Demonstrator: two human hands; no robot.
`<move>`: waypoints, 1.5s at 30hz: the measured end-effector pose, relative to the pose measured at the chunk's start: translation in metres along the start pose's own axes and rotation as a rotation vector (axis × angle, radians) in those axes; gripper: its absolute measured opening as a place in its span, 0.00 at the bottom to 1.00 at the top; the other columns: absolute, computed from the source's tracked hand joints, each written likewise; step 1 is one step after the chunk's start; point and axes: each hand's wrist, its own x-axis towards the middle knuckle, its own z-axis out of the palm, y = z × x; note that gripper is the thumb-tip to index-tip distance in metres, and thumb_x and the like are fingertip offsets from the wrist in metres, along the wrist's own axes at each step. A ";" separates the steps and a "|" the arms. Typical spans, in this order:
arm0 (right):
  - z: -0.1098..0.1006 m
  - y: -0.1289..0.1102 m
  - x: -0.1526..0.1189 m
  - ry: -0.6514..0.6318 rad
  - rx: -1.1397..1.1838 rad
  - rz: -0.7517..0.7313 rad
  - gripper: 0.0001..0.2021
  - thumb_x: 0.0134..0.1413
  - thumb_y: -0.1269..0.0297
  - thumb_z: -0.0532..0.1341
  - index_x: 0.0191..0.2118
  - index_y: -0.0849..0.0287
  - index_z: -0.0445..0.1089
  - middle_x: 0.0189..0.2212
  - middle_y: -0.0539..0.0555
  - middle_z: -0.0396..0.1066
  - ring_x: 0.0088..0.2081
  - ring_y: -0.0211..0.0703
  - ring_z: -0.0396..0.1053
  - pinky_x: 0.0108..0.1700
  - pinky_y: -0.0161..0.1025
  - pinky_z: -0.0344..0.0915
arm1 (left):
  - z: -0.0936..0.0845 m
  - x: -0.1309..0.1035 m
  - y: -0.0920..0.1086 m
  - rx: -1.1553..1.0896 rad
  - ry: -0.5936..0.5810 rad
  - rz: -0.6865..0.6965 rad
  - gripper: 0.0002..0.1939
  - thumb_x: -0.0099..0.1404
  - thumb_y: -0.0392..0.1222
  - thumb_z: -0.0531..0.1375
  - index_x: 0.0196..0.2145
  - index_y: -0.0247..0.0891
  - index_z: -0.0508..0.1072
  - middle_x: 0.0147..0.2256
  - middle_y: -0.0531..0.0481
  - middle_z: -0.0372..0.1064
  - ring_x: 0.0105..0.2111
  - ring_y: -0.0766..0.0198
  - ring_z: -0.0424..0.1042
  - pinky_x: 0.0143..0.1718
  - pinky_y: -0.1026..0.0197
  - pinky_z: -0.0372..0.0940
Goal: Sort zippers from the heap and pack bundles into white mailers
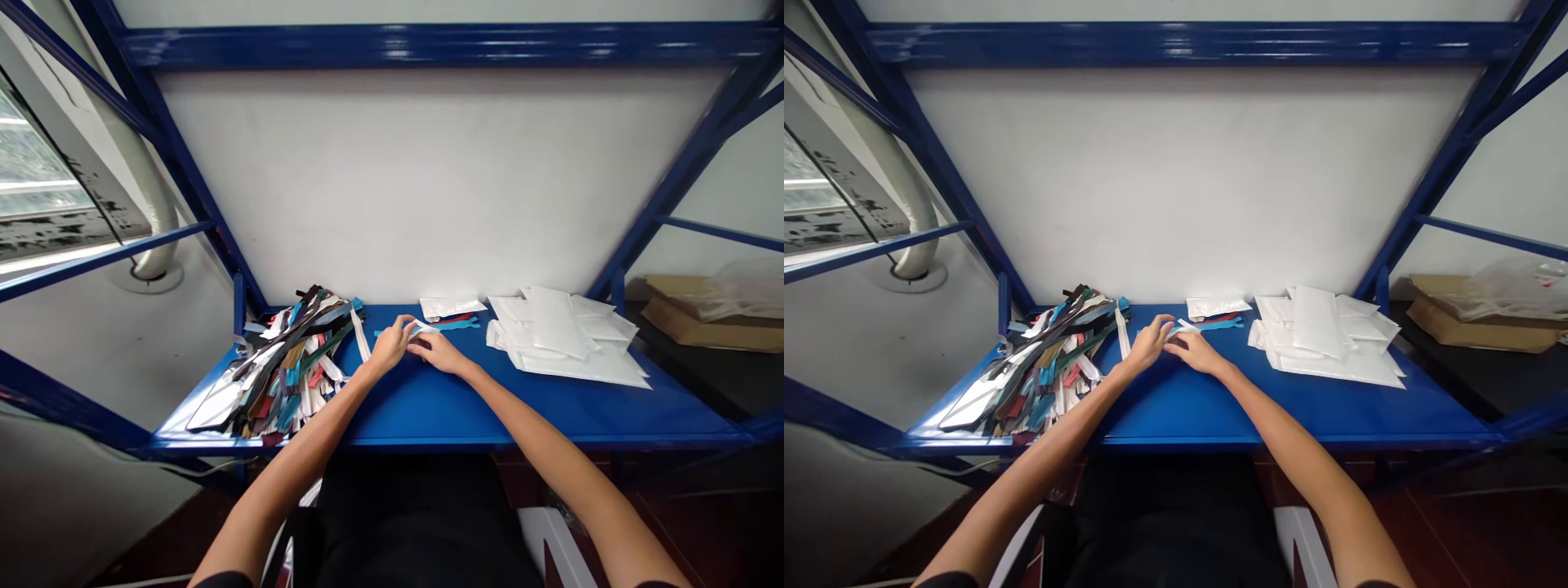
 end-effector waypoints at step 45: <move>-0.003 -0.008 -0.002 0.197 -0.456 0.022 0.15 0.69 0.50 0.63 0.37 0.54 0.77 0.30 0.51 0.78 0.30 0.45 0.72 0.33 0.38 0.59 | -0.003 -0.009 0.006 0.190 0.020 0.121 0.19 0.80 0.53 0.53 0.39 0.44 0.79 0.30 0.48 0.79 0.32 0.58 0.77 0.33 0.61 0.54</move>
